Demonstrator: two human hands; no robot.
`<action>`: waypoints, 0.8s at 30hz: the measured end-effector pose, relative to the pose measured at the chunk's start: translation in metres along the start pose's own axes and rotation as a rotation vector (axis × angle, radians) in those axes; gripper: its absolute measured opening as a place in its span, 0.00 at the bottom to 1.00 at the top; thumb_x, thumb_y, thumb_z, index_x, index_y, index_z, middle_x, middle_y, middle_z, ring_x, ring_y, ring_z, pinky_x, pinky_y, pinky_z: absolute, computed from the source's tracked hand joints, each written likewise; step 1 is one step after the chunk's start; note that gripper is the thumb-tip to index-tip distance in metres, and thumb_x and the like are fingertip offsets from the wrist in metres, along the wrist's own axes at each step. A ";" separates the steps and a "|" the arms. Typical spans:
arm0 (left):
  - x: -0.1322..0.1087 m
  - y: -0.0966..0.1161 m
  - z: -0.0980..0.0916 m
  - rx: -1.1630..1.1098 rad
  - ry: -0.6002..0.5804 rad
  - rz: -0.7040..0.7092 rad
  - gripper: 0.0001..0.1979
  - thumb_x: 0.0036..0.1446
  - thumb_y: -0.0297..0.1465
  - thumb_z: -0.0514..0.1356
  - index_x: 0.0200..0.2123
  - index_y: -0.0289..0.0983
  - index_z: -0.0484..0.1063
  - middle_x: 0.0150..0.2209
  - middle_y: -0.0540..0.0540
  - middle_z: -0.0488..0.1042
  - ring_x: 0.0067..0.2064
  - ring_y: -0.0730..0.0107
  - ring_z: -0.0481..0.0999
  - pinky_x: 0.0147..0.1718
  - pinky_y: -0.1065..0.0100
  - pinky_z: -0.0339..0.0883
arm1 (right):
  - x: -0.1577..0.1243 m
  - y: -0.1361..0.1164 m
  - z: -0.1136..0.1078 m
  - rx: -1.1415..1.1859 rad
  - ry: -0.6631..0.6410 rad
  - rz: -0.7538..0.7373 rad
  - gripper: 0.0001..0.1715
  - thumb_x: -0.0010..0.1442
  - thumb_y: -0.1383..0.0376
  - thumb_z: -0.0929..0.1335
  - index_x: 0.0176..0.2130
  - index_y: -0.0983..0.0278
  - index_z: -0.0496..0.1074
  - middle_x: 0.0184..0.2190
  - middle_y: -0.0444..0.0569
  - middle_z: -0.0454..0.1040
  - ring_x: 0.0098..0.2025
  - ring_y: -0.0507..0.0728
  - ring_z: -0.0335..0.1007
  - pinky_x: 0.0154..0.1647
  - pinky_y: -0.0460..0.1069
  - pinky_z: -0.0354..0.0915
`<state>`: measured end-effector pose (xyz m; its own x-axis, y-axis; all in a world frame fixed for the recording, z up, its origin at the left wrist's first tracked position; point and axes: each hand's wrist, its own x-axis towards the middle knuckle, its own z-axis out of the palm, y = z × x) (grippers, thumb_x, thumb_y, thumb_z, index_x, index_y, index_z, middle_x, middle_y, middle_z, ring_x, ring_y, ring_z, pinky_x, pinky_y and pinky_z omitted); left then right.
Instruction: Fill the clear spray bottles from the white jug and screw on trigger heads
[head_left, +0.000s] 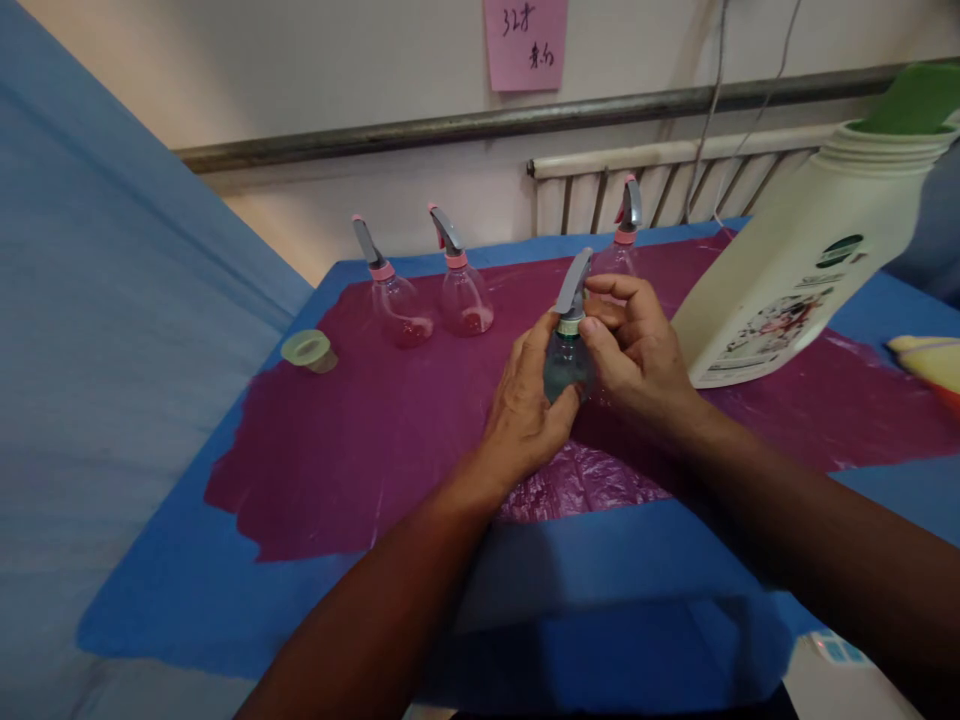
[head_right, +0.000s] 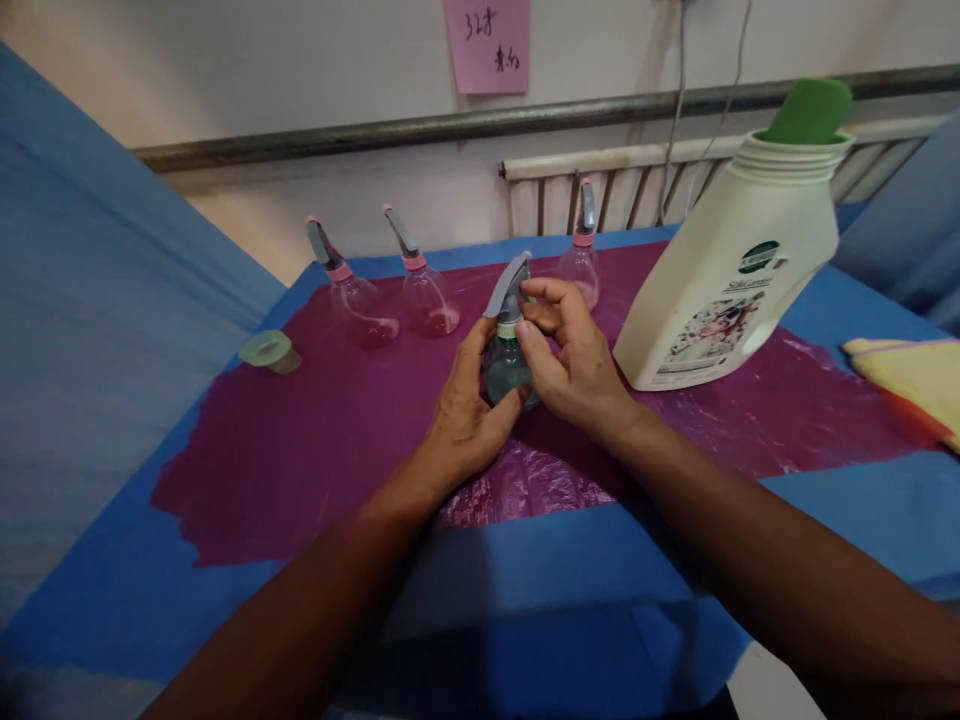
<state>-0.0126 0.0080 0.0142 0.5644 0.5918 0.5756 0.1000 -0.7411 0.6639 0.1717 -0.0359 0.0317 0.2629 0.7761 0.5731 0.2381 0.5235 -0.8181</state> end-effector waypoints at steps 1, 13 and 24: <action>0.000 0.000 0.000 0.002 0.000 0.001 0.48 0.72 0.26 0.66 0.87 0.52 0.49 0.83 0.36 0.64 0.83 0.42 0.67 0.83 0.33 0.63 | 0.002 -0.001 -0.001 0.025 -0.001 0.000 0.25 0.78 0.53 0.76 0.68 0.48 0.68 0.54 0.48 0.86 0.57 0.62 0.87 0.66 0.63 0.82; 0.000 0.008 -0.001 0.039 -0.004 0.003 0.49 0.74 0.26 0.65 0.88 0.54 0.48 0.81 0.36 0.66 0.82 0.42 0.69 0.81 0.34 0.66 | 0.012 0.001 0.000 -0.087 0.130 -0.100 0.26 0.64 0.58 0.84 0.52 0.52 0.71 0.49 0.45 0.80 0.47 0.58 0.79 0.57 0.60 0.81; -0.001 0.004 -0.003 0.038 -0.020 0.039 0.50 0.74 0.25 0.64 0.89 0.53 0.45 0.84 0.35 0.61 0.84 0.40 0.65 0.83 0.31 0.63 | 0.005 -0.003 -0.001 -0.148 0.149 -0.108 0.19 0.71 0.55 0.79 0.54 0.52 0.73 0.48 0.47 0.81 0.49 0.61 0.81 0.59 0.61 0.81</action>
<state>-0.0151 0.0057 0.0177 0.5843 0.5564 0.5908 0.1088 -0.7751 0.6224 0.1736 -0.0338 0.0377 0.3614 0.6521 0.6665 0.4043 0.5345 -0.7422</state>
